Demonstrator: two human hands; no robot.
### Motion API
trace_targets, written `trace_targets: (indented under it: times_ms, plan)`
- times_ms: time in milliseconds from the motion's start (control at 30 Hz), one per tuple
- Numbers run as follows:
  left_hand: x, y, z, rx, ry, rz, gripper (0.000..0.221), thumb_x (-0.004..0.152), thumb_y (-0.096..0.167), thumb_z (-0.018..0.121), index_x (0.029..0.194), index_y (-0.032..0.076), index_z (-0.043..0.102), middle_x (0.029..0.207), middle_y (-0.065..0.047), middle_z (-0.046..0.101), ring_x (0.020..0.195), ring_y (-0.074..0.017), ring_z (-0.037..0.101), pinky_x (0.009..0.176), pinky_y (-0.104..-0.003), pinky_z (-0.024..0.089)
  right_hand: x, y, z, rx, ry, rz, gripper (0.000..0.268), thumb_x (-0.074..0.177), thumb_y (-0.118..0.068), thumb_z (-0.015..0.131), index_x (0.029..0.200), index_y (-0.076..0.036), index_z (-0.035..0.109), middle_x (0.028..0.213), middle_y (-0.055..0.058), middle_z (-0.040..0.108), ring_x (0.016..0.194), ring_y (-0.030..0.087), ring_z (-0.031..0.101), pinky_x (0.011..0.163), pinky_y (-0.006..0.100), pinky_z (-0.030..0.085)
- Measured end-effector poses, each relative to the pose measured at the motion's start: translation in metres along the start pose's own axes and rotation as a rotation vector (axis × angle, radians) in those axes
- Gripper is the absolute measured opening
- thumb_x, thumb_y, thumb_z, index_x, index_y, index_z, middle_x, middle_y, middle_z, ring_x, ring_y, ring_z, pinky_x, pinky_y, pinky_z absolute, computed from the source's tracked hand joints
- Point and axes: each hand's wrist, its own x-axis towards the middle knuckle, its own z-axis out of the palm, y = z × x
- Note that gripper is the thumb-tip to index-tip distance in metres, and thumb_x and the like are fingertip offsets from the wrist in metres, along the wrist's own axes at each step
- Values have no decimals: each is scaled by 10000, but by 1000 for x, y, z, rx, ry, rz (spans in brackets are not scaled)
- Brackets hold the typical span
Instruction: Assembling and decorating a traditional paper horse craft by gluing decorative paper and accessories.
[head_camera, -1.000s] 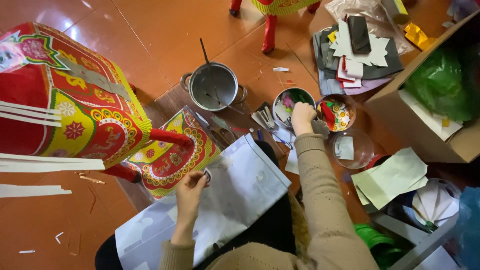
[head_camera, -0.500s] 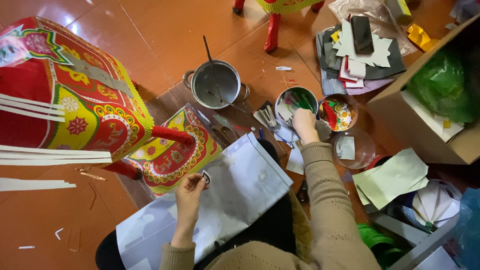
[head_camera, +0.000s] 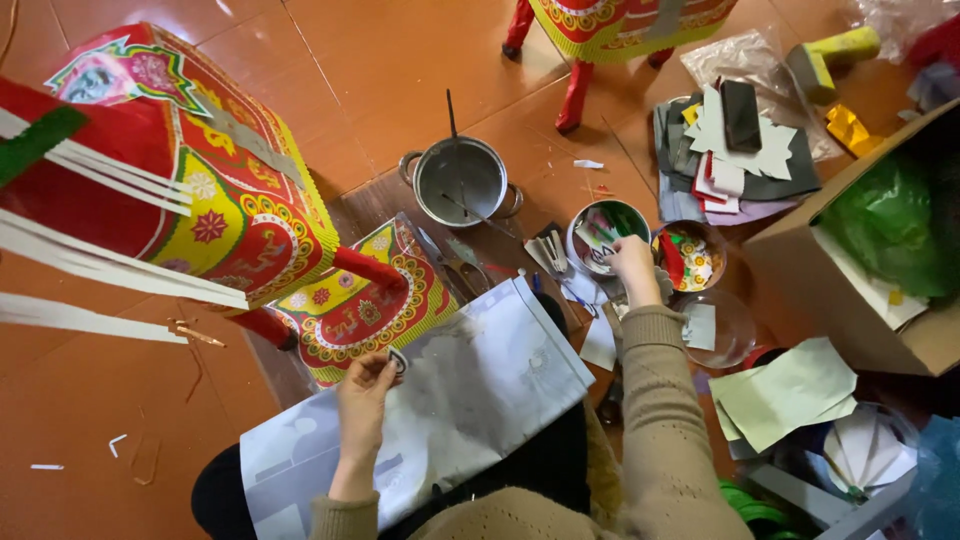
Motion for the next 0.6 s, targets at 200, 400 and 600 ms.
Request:
trace_targets:
  times_ms: [200,400,600]
  plan:
    - [5,0,-45,-94,116,14,224,866,-74,606,1090,-61,606,995,-180,652,857,-240,634,784,-328,563,-11,0,-13,80,31,-54,289,745,-55,740,1030,-46,697,761,96,700,611,203,636,620,343,491]
    - [9,24,-142,-51,318,326,130,916,-27,627,1040,12,625,952,-80,664,826,-118,617,768,-200,503,34,37,7,-157,276,-319,209,782,-247,685,903,-85,735,819,148,701,701,364,625,624,455,488]
    - [-9,149,-169,-82,503,671,160,877,-44,746,977,40,653,845,-97,658,739,-139,646,664,-265,567,40,-39,-4,446,108,-432,313,790,0,695,1102,12,693,878,270,673,684,305,669,593,379,574]
